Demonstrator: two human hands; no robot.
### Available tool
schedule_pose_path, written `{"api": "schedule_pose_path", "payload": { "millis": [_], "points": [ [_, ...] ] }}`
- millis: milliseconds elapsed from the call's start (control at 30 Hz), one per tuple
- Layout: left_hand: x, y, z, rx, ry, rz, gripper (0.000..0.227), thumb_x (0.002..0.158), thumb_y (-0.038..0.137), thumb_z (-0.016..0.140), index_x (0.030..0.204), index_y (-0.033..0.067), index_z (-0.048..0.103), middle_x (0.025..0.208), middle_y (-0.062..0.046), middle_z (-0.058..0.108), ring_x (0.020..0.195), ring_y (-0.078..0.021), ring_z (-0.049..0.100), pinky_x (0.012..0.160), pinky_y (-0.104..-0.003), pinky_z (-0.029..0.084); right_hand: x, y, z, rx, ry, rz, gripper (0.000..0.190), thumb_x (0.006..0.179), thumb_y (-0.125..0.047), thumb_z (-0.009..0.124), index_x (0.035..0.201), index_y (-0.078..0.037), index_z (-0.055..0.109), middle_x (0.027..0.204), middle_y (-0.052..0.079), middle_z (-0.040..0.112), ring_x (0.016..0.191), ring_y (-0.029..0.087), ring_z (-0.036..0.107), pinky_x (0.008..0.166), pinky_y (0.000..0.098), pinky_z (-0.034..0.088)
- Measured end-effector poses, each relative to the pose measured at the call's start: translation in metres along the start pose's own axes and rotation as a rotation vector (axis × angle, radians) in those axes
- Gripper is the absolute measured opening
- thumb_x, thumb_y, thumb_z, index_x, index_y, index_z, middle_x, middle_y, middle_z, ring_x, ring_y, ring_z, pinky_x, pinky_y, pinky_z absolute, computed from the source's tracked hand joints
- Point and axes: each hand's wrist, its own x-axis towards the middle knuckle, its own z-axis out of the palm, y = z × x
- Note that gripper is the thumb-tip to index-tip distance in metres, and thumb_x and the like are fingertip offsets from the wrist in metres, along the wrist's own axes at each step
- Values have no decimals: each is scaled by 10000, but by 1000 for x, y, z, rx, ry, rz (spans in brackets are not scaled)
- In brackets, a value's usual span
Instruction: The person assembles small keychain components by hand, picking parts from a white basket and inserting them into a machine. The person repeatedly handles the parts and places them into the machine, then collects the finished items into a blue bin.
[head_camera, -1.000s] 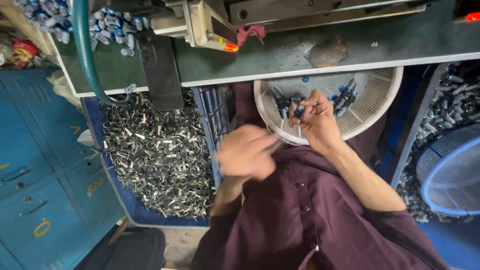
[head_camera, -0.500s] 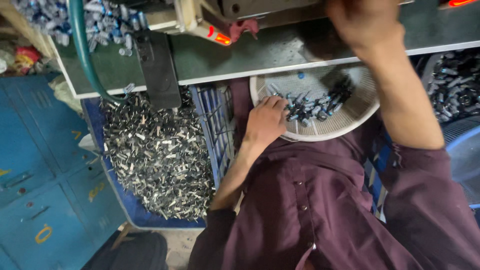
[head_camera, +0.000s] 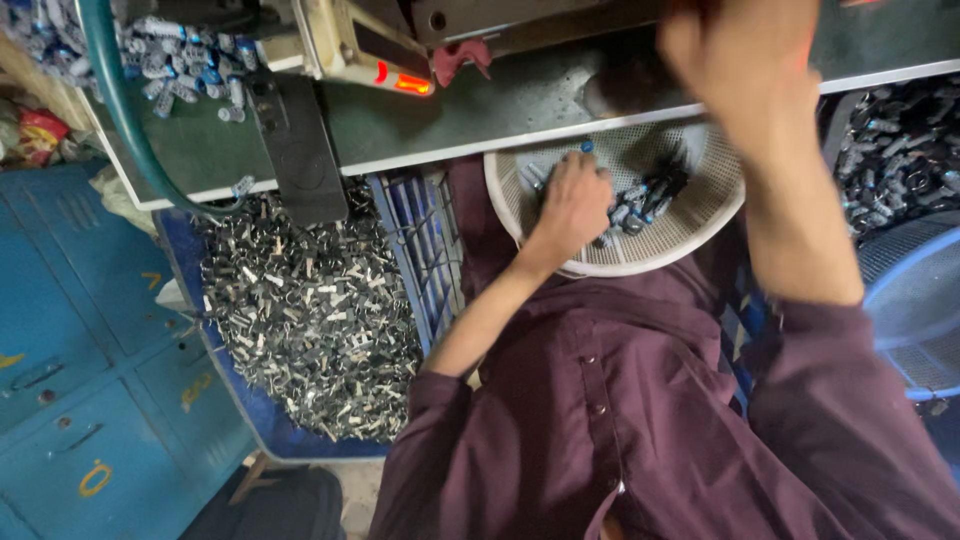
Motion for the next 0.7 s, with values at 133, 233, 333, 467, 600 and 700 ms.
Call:
{"api": "schedule_pose_path", "payload": {
  "millis": [133,233,333,467,600,700],
  "points": [
    [-4,11,5,-133,225,141,366,611,64,652,968,19,716,1054,-218,682,1100,-414,598,1005,-565,447,-34,-30,-26,340,149,-35,216,734,89,726,909,-35,744,899,121,740,840,330,701,781,425,546],
    [-17,4,-7,-302,187,188,333,708,37,665,1039,4,684,1061,-182,673,1111,-370,605,1032,-525,461,-72,-45,-13,583,-63,183,252,881,126,766,1059,-51,747,1105,71,754,944,262,735,833,337,549],
    [-19,-2,-31,-549,283,142,297,769,41,673,1065,17,665,1023,-157,680,1021,-356,632,928,-469,507,-111,-57,-4,589,-230,414,319,833,101,749,1121,-31,717,1070,114,741,931,286,717,844,357,562],
    [-22,9,-56,-575,318,63,228,818,28,687,1043,62,671,897,-116,683,898,-316,673,803,-425,544,-159,-75,16,686,-231,636,375,821,64,757,1181,18,665,1060,161,726,901,283,719,813,345,562],
    [-28,15,-81,-609,446,95,193,839,23,700,1018,73,649,927,-104,692,904,-297,674,803,-408,553,-180,-73,33,764,-276,833,293,895,32,814,1156,2,684,926,123,722,798,209,682,772,305,542],
    [-34,12,-93,-564,504,40,240,811,-15,675,1039,53,647,956,-106,691,923,-309,672,820,-412,555,-191,-69,40,1182,-172,910,231,940,59,736,1144,11,641,1046,86,736,951,126,689,852,259,554]
  ]
}}
